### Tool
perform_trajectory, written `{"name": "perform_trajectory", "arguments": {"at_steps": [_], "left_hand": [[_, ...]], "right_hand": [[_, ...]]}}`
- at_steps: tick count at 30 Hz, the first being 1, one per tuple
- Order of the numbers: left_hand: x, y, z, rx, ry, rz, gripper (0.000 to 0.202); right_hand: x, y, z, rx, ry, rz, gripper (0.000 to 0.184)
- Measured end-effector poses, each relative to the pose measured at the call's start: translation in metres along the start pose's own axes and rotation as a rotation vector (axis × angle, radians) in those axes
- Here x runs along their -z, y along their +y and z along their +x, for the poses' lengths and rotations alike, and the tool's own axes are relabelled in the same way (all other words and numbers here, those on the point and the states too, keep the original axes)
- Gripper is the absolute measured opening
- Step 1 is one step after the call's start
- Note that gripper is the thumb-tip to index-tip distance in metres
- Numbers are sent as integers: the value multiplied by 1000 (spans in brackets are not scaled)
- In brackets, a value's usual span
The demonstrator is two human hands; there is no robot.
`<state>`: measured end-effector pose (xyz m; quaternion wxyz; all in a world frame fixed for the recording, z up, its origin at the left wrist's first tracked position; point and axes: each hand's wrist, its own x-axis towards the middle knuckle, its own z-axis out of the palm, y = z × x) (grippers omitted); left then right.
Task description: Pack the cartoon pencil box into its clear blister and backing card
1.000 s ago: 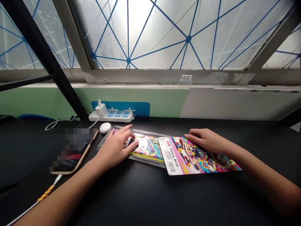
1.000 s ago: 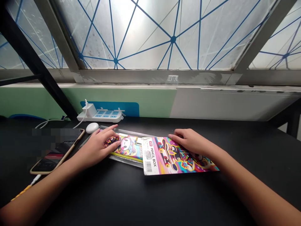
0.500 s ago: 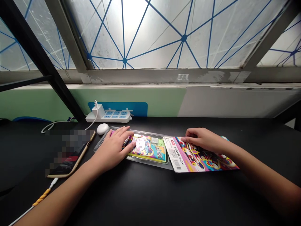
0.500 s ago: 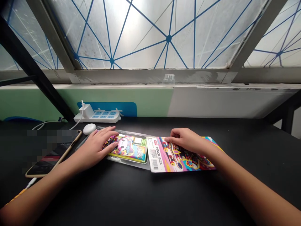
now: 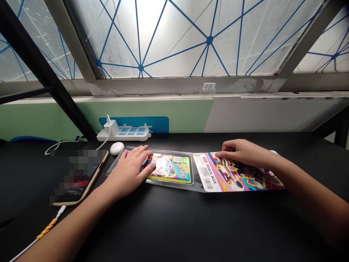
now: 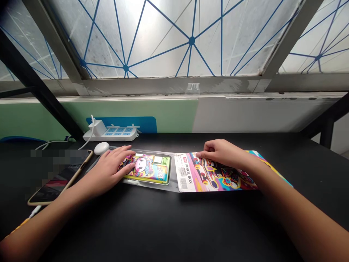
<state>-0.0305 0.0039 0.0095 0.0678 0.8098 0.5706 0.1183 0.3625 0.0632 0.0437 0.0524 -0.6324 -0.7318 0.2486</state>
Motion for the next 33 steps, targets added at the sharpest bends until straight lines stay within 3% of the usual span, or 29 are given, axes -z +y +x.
{"name": "perform_trajectory", "arguments": {"at_steps": [6, 13, 16, 20, 23, 27, 30, 33], "left_hand": [[-3, 3, -2, 5, 34, -8, 45], [-5, 25, -7, 23, 62, -110, 39], [-3, 41, -15, -8, 78, -342, 38], [3, 54, -23, -24, 144, -870, 24], [6, 46, -19, -13, 339, -1166, 22], [5, 21, -3, 49, 601, -1314, 19], [0, 9, 6, 140, 584, -1400, 23], [-6, 11, 7, 168, 506, -1395, 33]], "right_hand": [[-6, -7, -2, 0, 20, 6, 55], [-35, -24, -4, 70, 59, 58, 52], [-46, -33, -7, 97, 57, 80, 52], [-49, -37, -9, 110, 37, 78, 49], [-43, -32, -8, 109, 14, 68, 48], [-32, -20, -4, 104, -68, 124, 46], [-25, -13, -2, 130, -182, 217, 45], [-22, -10, -1, 153, -195, 224, 45]]}}
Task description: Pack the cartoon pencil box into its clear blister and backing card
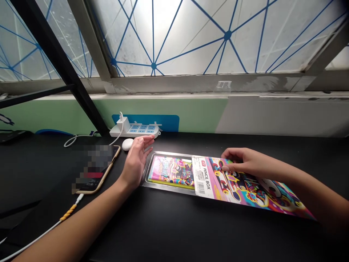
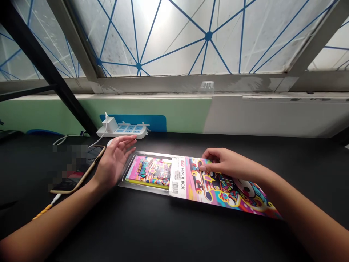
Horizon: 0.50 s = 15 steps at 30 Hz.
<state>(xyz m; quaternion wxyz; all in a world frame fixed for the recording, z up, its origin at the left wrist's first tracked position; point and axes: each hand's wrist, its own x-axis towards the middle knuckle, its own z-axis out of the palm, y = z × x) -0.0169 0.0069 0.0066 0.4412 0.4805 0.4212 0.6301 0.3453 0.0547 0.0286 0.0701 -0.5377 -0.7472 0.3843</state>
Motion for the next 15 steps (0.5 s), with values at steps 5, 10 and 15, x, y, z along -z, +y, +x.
{"name": "perform_trajectory", "arguments": {"at_steps": [5, 10, 15], "left_hand": [[-7, 2, -9, -33, -26, 38, 41], [-8, 3, -9, -19, -9, 44, 45], [-8, 2, -8, 14, 0, -52, 40]], "right_hand": [[-4, -1, 1, -5, 55, -94, 48], [-17, -18, 9, 18, 96, -144, 55], [-34, -62, 30, 29, 76, -225, 56]]}}
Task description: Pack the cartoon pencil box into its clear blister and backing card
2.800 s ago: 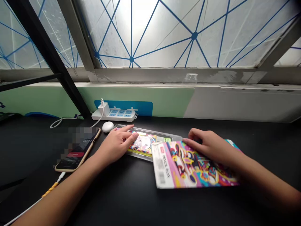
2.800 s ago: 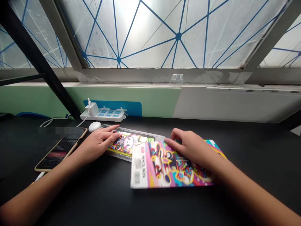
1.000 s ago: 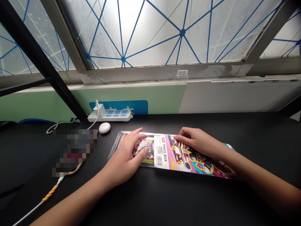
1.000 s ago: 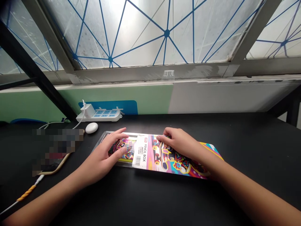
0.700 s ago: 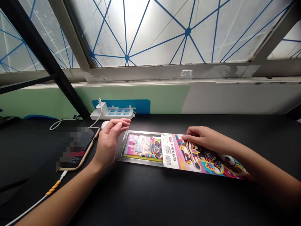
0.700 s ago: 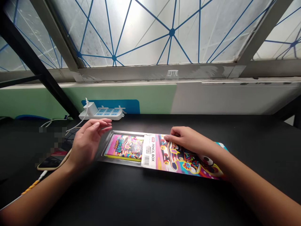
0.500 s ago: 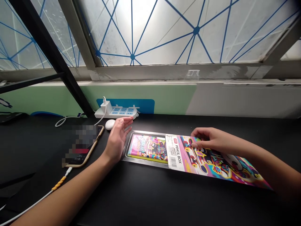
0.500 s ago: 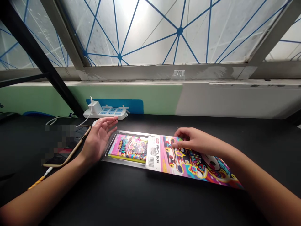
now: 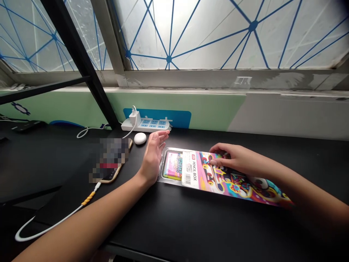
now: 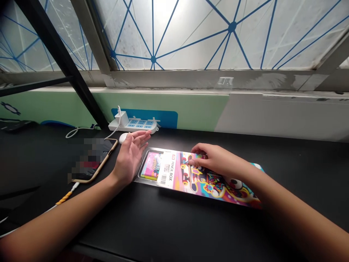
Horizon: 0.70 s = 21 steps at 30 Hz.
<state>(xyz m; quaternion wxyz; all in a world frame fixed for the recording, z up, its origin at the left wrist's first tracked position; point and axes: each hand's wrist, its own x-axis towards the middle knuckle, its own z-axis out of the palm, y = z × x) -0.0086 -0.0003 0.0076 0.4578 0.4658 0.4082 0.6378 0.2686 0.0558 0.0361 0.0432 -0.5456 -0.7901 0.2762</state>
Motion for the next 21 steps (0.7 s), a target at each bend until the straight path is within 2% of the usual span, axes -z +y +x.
{"name": "perform_trajectory", "arguments": {"at_steps": [7, 9, 11, 13, 16, 21], "left_hand": [[1, 2, 0, -5, 5, -20, 40], [1, 3, 0, -5, 12, -29, 40], [2, 3, 1, -6, 22, -23, 39], [3, 3, 3, -7, 33, 31, 30], [7, 0, 7, 51, 59, 146, 22], [11, -9, 14, 190, 78, 173, 48]], "right_hand": [[-17, -66, 37, 161, -58, -93, 51], [-22, -74, 39, 197, -55, -105, 55], [-25, -73, 35, 222, 8, -131, 62], [-26, -60, 26, 241, 144, -173, 65], [-21, -19, 7, 206, 319, -180, 63], [-12, 63, -28, 49, 360, -38, 57]]}}
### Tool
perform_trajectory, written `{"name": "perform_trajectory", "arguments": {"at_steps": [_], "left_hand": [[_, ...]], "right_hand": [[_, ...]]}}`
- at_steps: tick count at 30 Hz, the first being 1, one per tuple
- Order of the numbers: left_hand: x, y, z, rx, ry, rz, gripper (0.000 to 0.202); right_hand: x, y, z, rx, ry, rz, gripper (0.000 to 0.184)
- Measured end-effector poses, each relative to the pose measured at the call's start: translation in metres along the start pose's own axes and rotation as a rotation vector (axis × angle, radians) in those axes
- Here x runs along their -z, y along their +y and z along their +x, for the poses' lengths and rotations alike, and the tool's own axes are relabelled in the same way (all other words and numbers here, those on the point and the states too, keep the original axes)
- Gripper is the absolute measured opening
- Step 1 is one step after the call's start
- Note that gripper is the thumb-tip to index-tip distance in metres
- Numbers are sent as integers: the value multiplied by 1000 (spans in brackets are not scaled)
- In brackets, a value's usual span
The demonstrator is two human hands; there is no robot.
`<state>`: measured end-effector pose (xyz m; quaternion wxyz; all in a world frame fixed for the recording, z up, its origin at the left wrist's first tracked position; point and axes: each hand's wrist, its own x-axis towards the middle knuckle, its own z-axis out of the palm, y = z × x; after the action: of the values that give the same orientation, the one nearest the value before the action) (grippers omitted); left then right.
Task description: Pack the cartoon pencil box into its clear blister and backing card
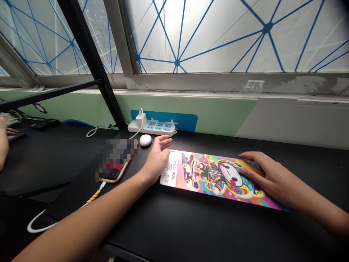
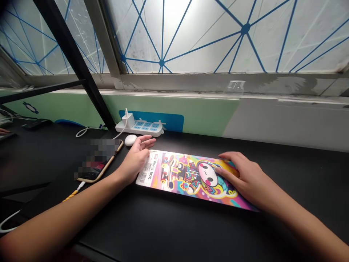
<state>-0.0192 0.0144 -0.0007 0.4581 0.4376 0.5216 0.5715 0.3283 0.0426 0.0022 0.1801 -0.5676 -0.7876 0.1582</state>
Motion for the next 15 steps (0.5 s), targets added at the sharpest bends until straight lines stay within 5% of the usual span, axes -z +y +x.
{"name": "perform_trajectory", "arguments": {"at_steps": [3, 15], "left_hand": [[-1, -2, 3, 60, -1, -27, 55], [-4, 6, 3, 240, 83, -61, 47]], "right_hand": [[5, 17, -8, -74, -15, 63, 56], [7, -4, -10, -68, -101, 156, 51]]}}
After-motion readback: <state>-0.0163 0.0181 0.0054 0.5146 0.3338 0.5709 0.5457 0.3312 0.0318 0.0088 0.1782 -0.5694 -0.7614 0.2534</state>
